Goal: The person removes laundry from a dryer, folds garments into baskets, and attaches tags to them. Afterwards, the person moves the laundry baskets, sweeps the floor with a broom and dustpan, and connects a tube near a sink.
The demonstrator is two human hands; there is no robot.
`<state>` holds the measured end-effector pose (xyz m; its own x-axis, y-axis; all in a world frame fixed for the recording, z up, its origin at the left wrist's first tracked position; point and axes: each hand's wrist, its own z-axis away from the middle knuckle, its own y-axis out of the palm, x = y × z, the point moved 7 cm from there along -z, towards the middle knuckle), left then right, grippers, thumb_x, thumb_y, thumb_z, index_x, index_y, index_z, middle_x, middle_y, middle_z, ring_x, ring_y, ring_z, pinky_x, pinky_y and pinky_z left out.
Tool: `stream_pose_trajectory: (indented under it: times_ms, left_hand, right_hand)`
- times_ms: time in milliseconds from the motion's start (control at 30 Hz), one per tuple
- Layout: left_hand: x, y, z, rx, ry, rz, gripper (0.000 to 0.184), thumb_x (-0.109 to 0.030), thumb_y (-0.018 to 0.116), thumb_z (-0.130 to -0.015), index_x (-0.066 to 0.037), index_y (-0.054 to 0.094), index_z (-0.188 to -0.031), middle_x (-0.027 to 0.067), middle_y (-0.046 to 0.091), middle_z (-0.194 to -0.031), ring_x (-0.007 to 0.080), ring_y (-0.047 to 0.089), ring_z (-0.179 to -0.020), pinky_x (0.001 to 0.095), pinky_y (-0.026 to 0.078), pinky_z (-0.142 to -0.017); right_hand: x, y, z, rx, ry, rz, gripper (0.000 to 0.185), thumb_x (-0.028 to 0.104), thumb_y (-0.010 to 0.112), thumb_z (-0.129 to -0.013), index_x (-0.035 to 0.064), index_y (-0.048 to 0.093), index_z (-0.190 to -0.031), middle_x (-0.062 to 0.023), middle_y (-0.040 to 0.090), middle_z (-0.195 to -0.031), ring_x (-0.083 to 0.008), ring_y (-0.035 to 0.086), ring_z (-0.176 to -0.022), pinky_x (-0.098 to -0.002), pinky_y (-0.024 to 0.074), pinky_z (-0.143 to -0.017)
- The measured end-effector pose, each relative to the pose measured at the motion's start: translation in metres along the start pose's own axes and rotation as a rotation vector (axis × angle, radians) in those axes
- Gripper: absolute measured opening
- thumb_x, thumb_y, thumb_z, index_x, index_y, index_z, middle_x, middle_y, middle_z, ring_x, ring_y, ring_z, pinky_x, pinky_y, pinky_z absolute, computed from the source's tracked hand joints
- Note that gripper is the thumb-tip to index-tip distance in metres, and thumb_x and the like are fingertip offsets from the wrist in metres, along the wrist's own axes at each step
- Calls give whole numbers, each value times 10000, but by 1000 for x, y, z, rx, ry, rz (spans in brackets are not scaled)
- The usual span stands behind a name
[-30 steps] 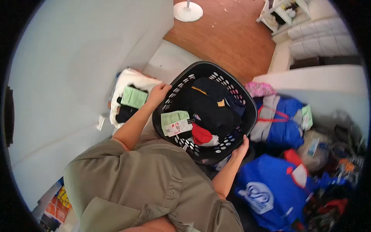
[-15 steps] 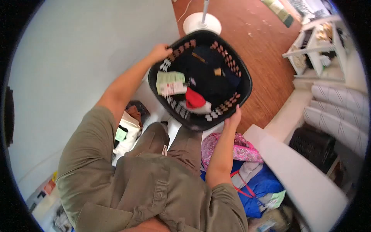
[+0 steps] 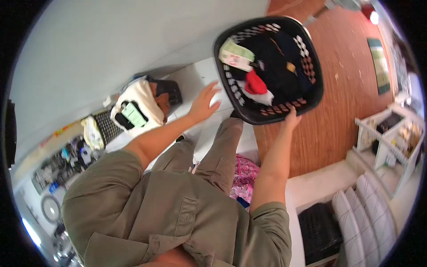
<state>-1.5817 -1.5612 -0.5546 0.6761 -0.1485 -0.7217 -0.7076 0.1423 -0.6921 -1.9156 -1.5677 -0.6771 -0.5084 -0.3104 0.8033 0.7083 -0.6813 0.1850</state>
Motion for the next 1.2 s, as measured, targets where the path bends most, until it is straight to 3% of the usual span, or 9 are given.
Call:
stream_pose_trajectory:
  times_ms: [133, 267, 433, 567, 600, 700, 900, 1067, 1200]
  left_hand:
    - [94, -55, 179, 123, -503, -130, 440, -197, 582, -719, -61, 444, -1115, 168, 296, -1286, 337, 358, -1128, 384, 341, -908]
    - [167, -148, 354, 146, -1136, -346, 509, -242, 596, -695, -87, 422, -1147, 169, 251, -1301, 352, 348, -1123, 420, 359, -892]
    - [235, -207, 541, 90, -1563, -295, 537, -308, 586, -688, -121, 425, -1164, 171, 238, -1304, 352, 337, -1134, 429, 360, -900]
    - [302, -212, 630, 235, -1458, -2, 475, -351, 540, -703, -91, 502, -1099, 194, 361, -1239, 343, 325, -1160, 391, 342, -920]
    - [313, -222, 642, 210, -1330, 92, 463, -362, 544, -695, -66, 532, -1050, 168, 446, -1174, 318, 383, -1123, 373, 350, -909]
    - [321, -287, 689, 68, -1360, 103, 443, -362, 545, -697, -59, 550, -1019, 147, 537, -1059, 295, 472, -1036, 365, 378, -872]
    - [371, -318, 770, 337, -1568, 133, 406, -357, 509, -715, -63, 578, -988, 162, 563, -1017, 290, 532, -959, 366, 412, -831]
    - [445, -354, 747, 216, -1343, -52, 400, -328, 549, -723, -51, 557, -1010, 156, 572, -998, 315, 533, -940, 357, 407, -835]
    - [526, -396, 636, 235, -976, -5, 321, -259, 528, -762, -51, 549, -1005, 140, 581, -971, 284, 542, -928, 327, 420, -795]
  right_hand:
    - [-15, 35, 65, 74, 273, -88, 507, 463, 356, -795, 20, 405, -1035, -158, 468, -962, -372, 496, -874, -559, 432, -749]
    - [-100, 80, 166, 70, 350, 5, 316, 283, 321, -836, 38, 477, -962, -121, 509, -925, -259, 521, -850, -410, 448, -761]
    - [-358, 61, 282, 143, 995, 495, 170, 183, 472, -771, 13, 476, -784, -100, 485, -767, -245, 478, -725, -401, 404, -654]
    - [-436, 136, 431, 257, 1015, 647, 452, 242, 513, -760, 27, 385, -1138, -163, 333, -1232, -315, 327, -1143, -496, 257, -928]
    - [-452, 157, 462, 433, 1120, 506, 747, 346, 567, -739, 136, 141, -1316, -132, 20, -1381, -294, 44, -1277, -501, 77, -997]
    - [-478, 200, 518, 293, 1088, 400, 785, 425, 573, -729, 136, 141, -1318, -130, 69, -1383, -314, 37, -1276, -521, 103, -984]
    - [-508, 244, 561, 242, 1110, 219, 835, 559, 534, -705, 143, 152, -1319, -112, 55, -1391, -281, 12, -1283, -514, 85, -990]
    - [-564, 247, 520, 186, 861, -269, 516, 282, 610, -748, 149, 396, -1198, -67, 476, -1158, -261, 448, -1061, -494, 319, -905]
    - [-576, 241, 487, 158, 451, -155, 462, 168, 584, -781, 91, 388, -1192, -93, 477, -1141, -268, 474, -1035, -439, 415, -852]
